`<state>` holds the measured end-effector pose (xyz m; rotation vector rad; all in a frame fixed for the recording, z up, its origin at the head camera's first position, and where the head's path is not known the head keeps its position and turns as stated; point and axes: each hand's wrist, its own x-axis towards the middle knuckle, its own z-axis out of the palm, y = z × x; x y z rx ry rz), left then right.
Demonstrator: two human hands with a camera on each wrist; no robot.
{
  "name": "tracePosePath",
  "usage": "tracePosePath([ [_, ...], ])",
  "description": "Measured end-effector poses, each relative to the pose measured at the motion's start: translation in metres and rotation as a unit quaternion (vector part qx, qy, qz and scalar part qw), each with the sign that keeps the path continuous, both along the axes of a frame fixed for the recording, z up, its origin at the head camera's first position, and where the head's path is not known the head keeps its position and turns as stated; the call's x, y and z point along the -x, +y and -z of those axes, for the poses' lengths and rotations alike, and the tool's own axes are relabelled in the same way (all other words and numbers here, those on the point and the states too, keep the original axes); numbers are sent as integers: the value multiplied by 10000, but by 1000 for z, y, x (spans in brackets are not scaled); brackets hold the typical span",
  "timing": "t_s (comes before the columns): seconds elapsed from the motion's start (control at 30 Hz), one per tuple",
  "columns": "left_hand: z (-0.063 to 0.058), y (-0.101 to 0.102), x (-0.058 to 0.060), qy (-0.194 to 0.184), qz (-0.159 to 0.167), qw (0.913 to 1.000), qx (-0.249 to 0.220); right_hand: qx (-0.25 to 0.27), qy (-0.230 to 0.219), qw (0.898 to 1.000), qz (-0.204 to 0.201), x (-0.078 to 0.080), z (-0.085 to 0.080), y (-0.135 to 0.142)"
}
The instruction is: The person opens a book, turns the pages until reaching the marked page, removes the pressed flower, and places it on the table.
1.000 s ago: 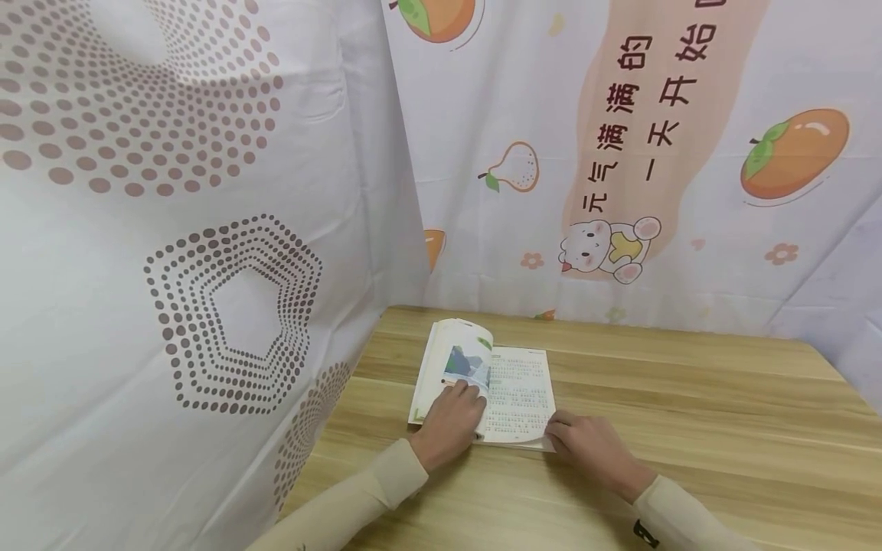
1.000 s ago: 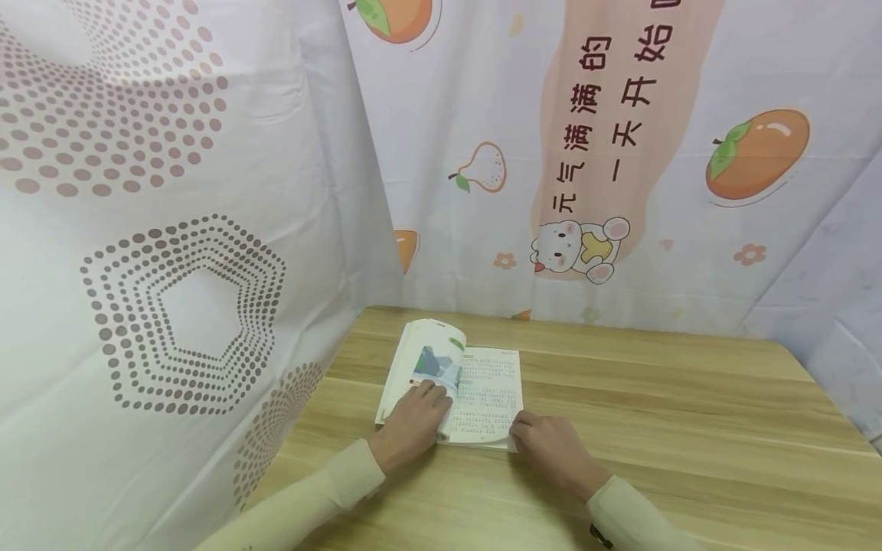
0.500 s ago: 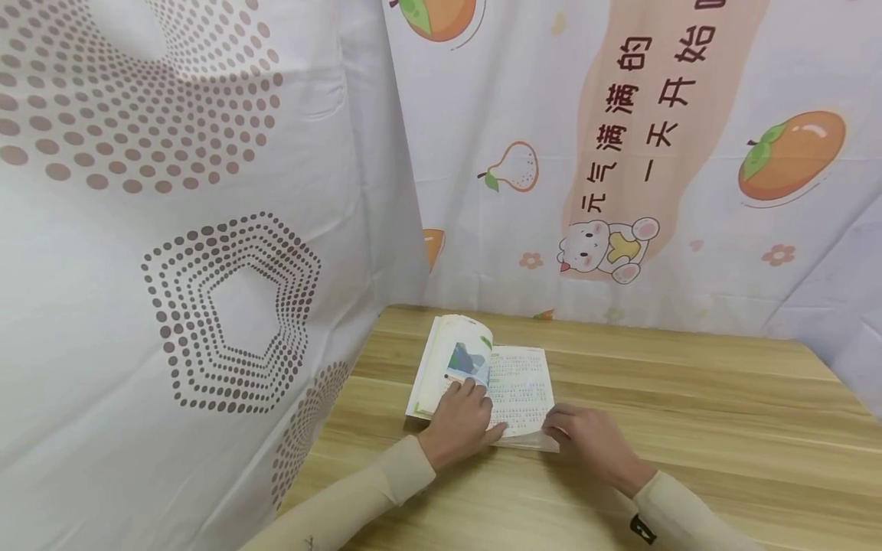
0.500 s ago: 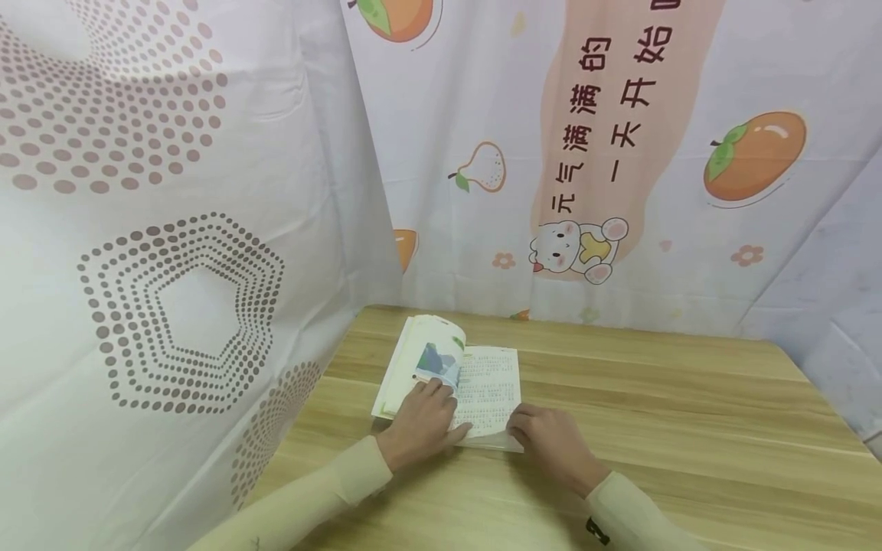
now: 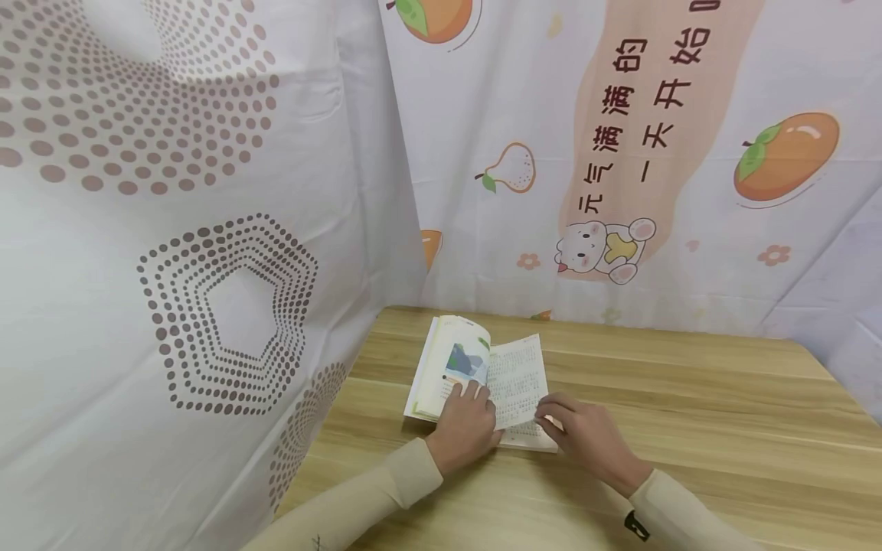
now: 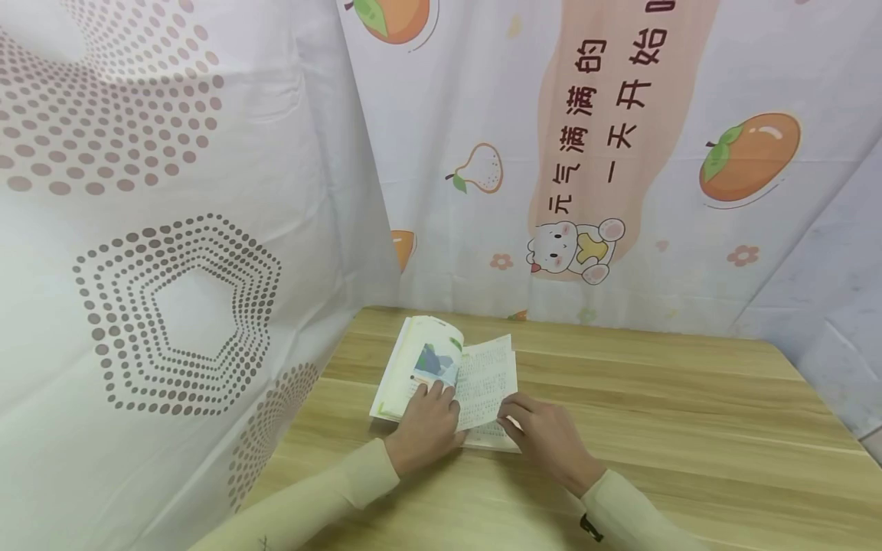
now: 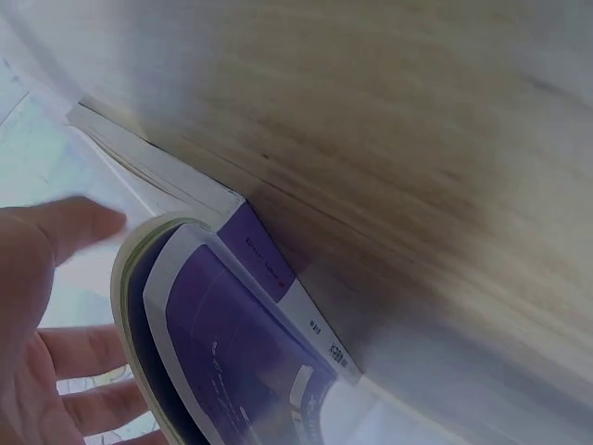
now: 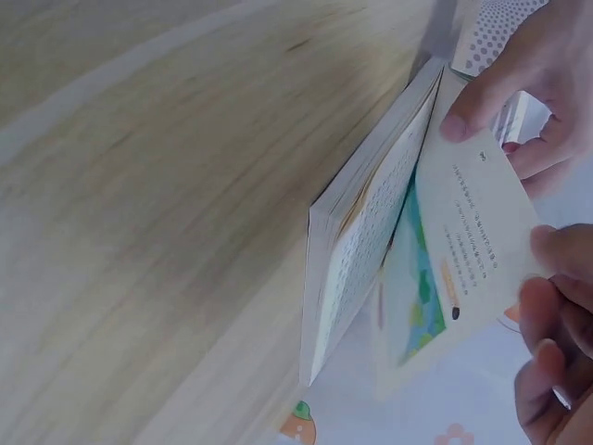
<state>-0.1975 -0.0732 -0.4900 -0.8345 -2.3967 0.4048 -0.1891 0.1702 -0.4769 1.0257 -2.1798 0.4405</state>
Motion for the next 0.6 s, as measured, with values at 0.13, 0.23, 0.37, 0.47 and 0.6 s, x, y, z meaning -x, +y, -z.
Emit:
tracePosePath([
  [0.13,0,1,0,28,-71,10000,39,449,23,9990,-37,-1,-3,1],
  [0.23,-1,0,0,50,-132,9999,4,659,-55,9978,-24,-2,-4,4],
  [0.37,-3,-1,0,-138,-353,9992,-106,538,-100,9985,41,-2,-2,7],
  [0.47,-3,-2,0,-305,-533,9979,-221,322,-88,9994,135,-2,1,9],
  [0.6,-3,-5,1,-261,-622,9970,-368,76,-100,9996,262,-3,8,11],
])
